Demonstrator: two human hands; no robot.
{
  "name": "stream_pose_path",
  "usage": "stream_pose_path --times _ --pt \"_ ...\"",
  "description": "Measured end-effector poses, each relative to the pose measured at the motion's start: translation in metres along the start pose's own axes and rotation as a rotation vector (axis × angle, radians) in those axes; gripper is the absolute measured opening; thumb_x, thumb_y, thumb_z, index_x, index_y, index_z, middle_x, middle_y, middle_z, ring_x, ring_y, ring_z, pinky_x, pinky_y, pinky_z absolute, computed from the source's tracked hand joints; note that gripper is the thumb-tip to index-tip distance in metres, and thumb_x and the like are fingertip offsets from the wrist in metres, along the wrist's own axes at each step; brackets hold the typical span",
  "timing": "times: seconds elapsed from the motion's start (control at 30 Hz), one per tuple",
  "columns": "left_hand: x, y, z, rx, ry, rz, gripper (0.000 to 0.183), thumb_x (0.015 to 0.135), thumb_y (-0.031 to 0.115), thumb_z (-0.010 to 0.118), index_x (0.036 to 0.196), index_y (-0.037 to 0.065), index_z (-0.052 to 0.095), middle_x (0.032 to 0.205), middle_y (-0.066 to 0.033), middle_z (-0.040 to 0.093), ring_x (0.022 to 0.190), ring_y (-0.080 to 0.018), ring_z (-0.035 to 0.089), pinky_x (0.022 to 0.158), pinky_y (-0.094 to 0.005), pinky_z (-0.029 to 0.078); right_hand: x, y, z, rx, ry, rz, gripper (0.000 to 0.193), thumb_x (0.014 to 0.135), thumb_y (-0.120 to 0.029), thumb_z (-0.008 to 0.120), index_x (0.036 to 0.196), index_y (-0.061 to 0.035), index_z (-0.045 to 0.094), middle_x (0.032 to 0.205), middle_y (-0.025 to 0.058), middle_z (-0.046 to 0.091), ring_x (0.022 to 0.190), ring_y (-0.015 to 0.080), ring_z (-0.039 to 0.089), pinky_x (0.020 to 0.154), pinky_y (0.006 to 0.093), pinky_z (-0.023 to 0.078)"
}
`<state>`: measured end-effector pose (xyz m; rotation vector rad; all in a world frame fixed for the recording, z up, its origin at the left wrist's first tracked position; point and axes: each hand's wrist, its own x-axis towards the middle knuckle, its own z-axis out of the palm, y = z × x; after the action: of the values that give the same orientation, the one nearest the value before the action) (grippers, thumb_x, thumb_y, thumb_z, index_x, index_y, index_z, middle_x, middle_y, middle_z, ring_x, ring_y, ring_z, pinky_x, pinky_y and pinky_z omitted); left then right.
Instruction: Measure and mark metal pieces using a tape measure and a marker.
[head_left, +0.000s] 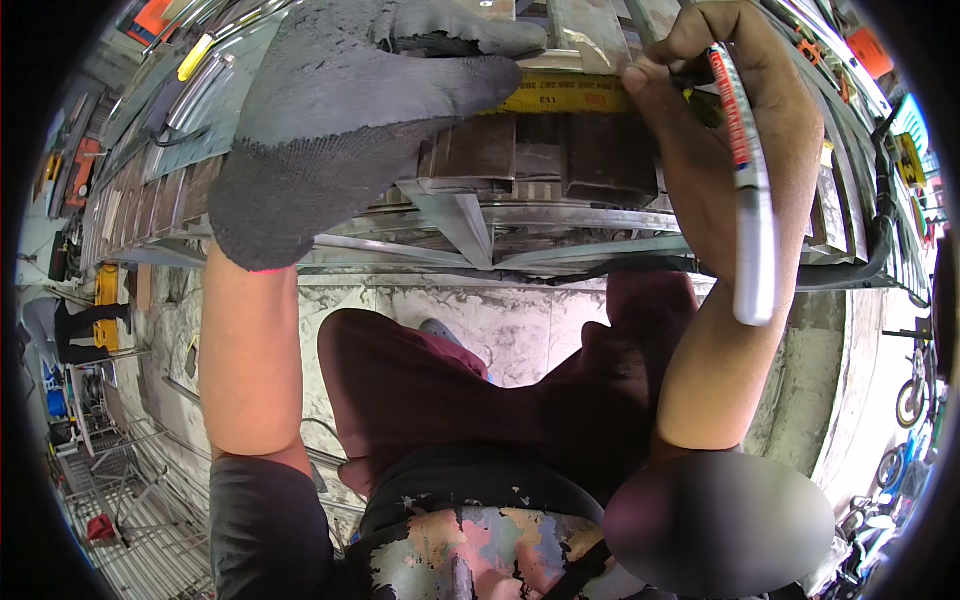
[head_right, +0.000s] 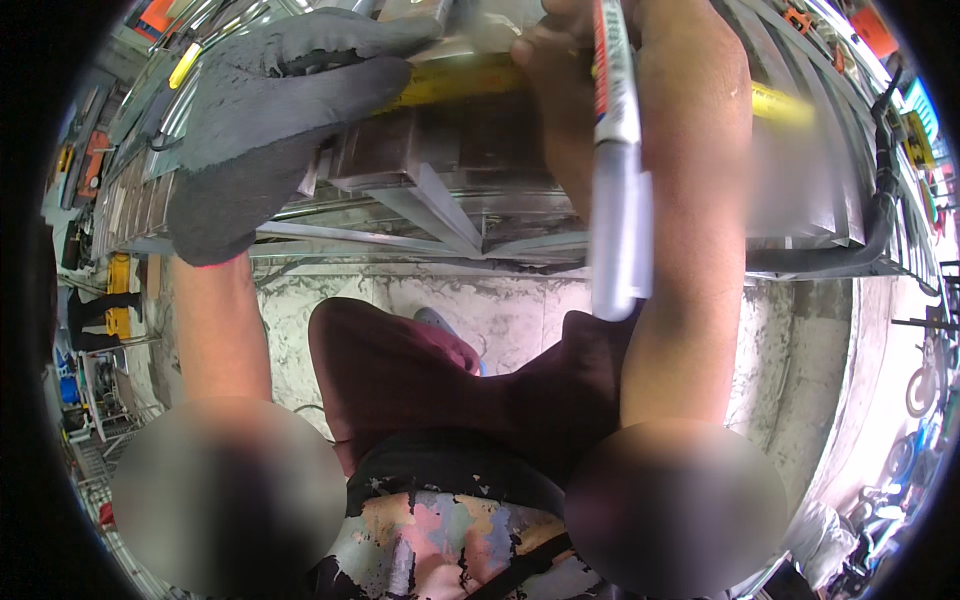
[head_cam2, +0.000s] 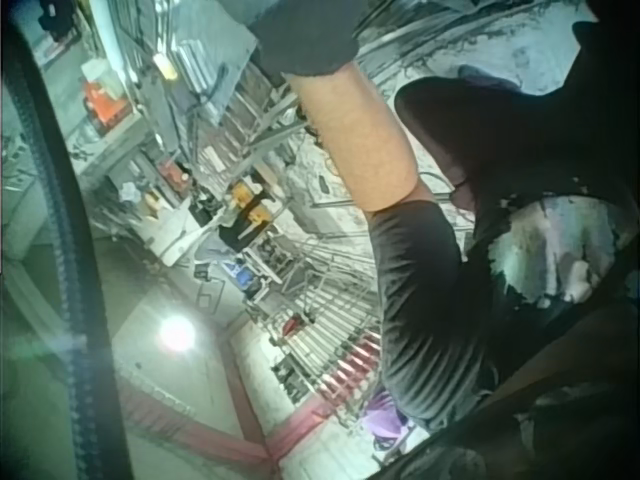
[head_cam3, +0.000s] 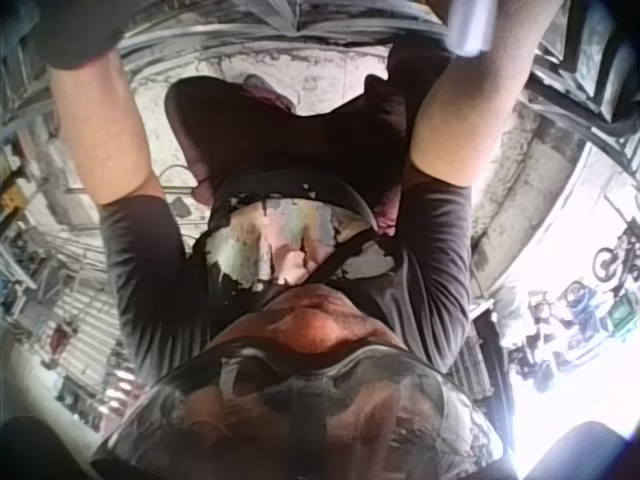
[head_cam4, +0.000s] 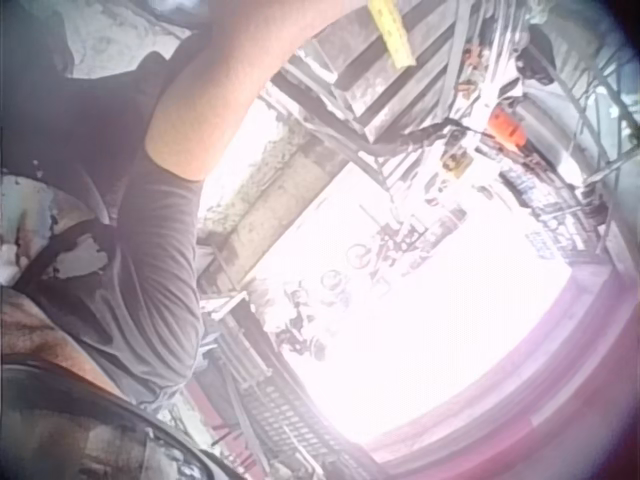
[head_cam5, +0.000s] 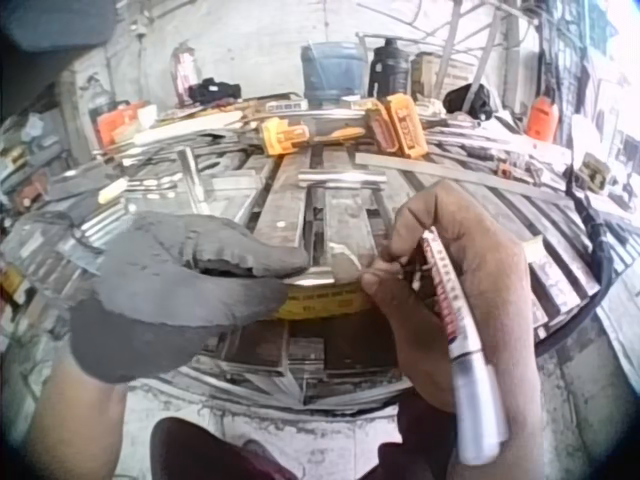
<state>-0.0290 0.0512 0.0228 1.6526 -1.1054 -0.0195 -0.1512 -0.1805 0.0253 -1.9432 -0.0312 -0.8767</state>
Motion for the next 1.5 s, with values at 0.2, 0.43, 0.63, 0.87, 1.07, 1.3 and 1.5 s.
stream_pose_path --times 0.2,0.43,0.63,0.87,1.07,1.3,1.5 --pt "0.012 0.005 -0.006 0.469 -0.109 0.497 0.016 0.101 0.003 0.09 0.117 0.003 0.092 0.116 -0.0206 0.089 0.093 -0.0232 0.087 0.078 -0.0342 0.072 -0.002 -0.003 0.001 0.1 0.126 -0.103 0.026 0.12 -0.02 0.072 0.128 0.0045 0.075 0.104 0.0065 0.081 0.097 0.0102 0.073 0.091 0.0255 0.058" --pt "0.004 0.024 0.008 0.049 0.006 -0.314 0.03 0.107 0.004 0.082 0.135 -0.003 0.087 0.121 -0.0118 0.088 0.108 -0.0155 0.083 0.101 -0.03 0.066 0.0 0.01 -0.007 0.094 0.037 -0.319 0.049 0.123 -0.041 0.072 0.131 0.0057 0.081 0.1 0.0012 0.075 0.09 0.0074 0.066 0.081 0.024 0.051" --pt "0.007 0.036 0.009 0.209 0.026 -0.357 0.029 0.104 0.01 0.086 0.131 0.001 0.091 0.114 -0.0092 0.089 0.101 -0.0126 0.082 0.093 -0.0288 0.066 0.001 0.012 0.001 0.295 -0.027 -0.159 0.043 0.119 -0.038 0.079 0.127 0.004 0.076 0.095 -0.0027 0.07 0.085 0.0053 0.061 0.074 0.0231 0.048" --pt "0.012 0.051 0.012 -0.046 0.093 -0.579 0.03 0.1 0.008 0.094 0.127 -0.004 0.09 0.109 -0.0147 0.089 0.093 -0.0169 0.083 0.083 -0.0298 0.066 0.014 0.027 0.0 0.217 -0.028 -0.344 0.032 0.114 -0.028 0.087 0.115 0.0018 0.076 0.093 0.0003 0.073 0.082 0.0079 0.063 0.073 0.0252 0.051" --pt "0.01 0.043 0.007 -0.042 0.04 -0.488 0.031 0.1 0.009 0.094 0.13 -0.001 0.09 0.112 -0.0144 0.09 0.097 -0.0163 0.084 0.086 -0.0296 0.066 0.008 0.045 0.0 0.185 0.026 -0.441 0.023 0.111 -0.018 0.088 0.103 0.0013 0.079 0.091 0.0046 0.075 0.08 0.0122 0.067 0.071 0.0288 0.053" --pt "0.009 0.028 0.006 0.111 -0.014 -0.183 0.029 0.1 0.008 0.093 0.128 -0.001 0.091 0.115 -0.014 0.09 0.102 -0.0154 0.084 0.088 -0.0298 0.067 0.007 0.038 0.002 0.176 -0.037 -0.534 0.013 0.11 -0.006 0.086 0.102 0.0023 0.08 0.094 0.0062 0.075 0.081 0.0125 0.069 0.073 0.0289 0.054" --pt "0.004 0.044 0.006 0.058 0.037 -0.401 0.029 0.101 0.008 0.093 0.128 -0.003 0.09 0.115 -0.014 0.09 0.097 -0.014 0.084 0.084 -0.0281 0.067 0.001 0.033 -0.002 0.13 -0.052 -0.445 0.014 0.11 -0.006 0.086 0.101 0.0027 0.08 0.093 0.0062 0.076 0.083 0.0125 0.07 0.074 0.0295 0.055"
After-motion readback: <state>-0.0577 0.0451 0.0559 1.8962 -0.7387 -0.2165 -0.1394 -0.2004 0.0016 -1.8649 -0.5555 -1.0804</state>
